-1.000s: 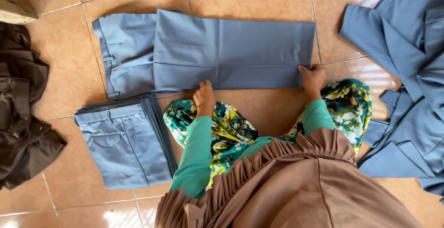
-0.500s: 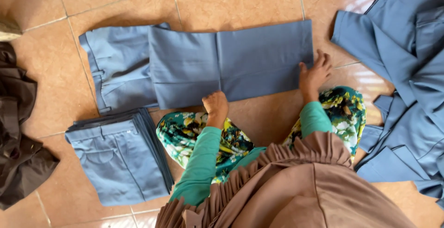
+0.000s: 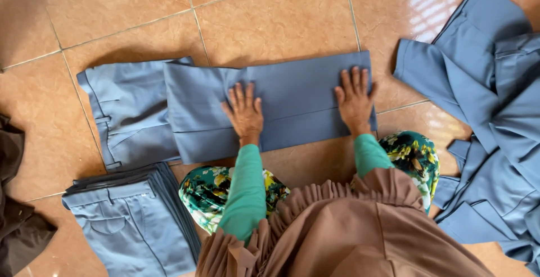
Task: The person sits on a tiled floor and folds multiple pairs of grey trousers by hand. They smooth each pair, fold the legs together, fold the garment in half, and then fold it into a compact rectangle before stacking it with others.
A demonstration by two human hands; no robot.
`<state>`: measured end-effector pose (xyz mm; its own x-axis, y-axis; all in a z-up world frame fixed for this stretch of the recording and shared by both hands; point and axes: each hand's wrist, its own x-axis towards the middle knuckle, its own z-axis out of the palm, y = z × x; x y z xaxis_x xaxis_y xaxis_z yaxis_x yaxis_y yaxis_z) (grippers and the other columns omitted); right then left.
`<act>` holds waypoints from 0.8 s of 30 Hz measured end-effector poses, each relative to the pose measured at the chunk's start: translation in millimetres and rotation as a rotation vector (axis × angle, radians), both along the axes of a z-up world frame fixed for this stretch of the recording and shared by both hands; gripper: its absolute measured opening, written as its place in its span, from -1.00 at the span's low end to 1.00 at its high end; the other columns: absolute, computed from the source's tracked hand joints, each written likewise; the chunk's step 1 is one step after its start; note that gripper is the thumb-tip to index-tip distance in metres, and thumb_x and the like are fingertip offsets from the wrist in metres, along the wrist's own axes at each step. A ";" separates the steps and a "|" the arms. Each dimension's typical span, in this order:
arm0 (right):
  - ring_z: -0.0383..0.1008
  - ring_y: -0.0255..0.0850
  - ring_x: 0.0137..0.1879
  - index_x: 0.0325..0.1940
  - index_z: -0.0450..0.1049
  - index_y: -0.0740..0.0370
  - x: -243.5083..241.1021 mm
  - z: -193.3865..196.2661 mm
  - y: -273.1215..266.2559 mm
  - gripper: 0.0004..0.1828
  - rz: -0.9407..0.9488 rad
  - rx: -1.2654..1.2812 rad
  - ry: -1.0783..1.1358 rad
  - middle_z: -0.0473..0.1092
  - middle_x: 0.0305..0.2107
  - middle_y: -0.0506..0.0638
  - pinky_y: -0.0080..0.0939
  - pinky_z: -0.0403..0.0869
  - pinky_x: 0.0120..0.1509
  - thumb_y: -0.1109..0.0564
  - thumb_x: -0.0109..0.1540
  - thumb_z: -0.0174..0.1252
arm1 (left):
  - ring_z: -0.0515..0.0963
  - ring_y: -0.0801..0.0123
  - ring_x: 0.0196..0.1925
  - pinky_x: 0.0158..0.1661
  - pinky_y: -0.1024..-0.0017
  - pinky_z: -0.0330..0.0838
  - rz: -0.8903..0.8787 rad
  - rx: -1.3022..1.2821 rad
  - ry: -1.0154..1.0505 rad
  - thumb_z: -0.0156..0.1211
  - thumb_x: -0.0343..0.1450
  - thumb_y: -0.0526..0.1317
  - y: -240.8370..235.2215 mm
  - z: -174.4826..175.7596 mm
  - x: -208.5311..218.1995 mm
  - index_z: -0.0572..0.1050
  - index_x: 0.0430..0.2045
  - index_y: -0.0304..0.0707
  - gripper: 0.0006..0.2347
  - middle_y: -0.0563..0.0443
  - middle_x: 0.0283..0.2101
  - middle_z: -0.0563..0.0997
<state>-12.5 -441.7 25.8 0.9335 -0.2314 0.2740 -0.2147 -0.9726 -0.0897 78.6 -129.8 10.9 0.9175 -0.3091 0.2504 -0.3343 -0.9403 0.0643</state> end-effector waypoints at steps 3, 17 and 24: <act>-0.04 0.02 0.59 0.56 0.31 -0.06 0.1 0.4 -13.2 -0.46 -0.117 0.058 -0.022 0.18 0.48 -0.01 0.43 -0.20 0.50 -0.23 0.55 -0.16 | 0.04 -0.07 0.54 0.37 -0.29 -0.16 0.209 0.112 -0.054 -0.31 0.62 0.09 9.5 1.3 4.1 0.11 0.47 0.24 -0.55 0.06 0.52 0.15; -0.08 0.02 0.61 0.58 0.21 -0.12 31.3 -5.8 -19.5 -0.42 0.042 0.132 0.083 0.08 0.51 0.03 0.56 -0.15 0.48 -0.26 0.49 -0.16 | 0.05 0.01 0.55 0.38 -0.27 -0.11 0.088 0.138 0.065 -0.23 0.57 0.23 -30.3 -7.3 35.8 -0.01 0.48 0.38 -0.48 0.02 0.54 0.08; 0.30 0.09 0.37 0.53 0.21 -0.22 -18.7 -7.5 -36.1 -0.34 -0.382 0.401 0.050 0.22 0.36 0.01 0.41 0.41 0.15 -0.14 0.37 0.26 | 0.09 -0.10 0.54 0.37 -0.18 0.07 0.144 -0.037 0.093 -0.08 0.58 0.04 -9.8 22.2 -19.2 0.05 0.50 0.09 -0.47 -0.17 0.53 0.06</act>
<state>-31.2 -477.8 18.3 0.7725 -0.6328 0.0524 -0.5587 -0.7166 -0.4175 59.4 -139.7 33.0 0.9714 -0.1651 0.1709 -0.1873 -0.9745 0.1237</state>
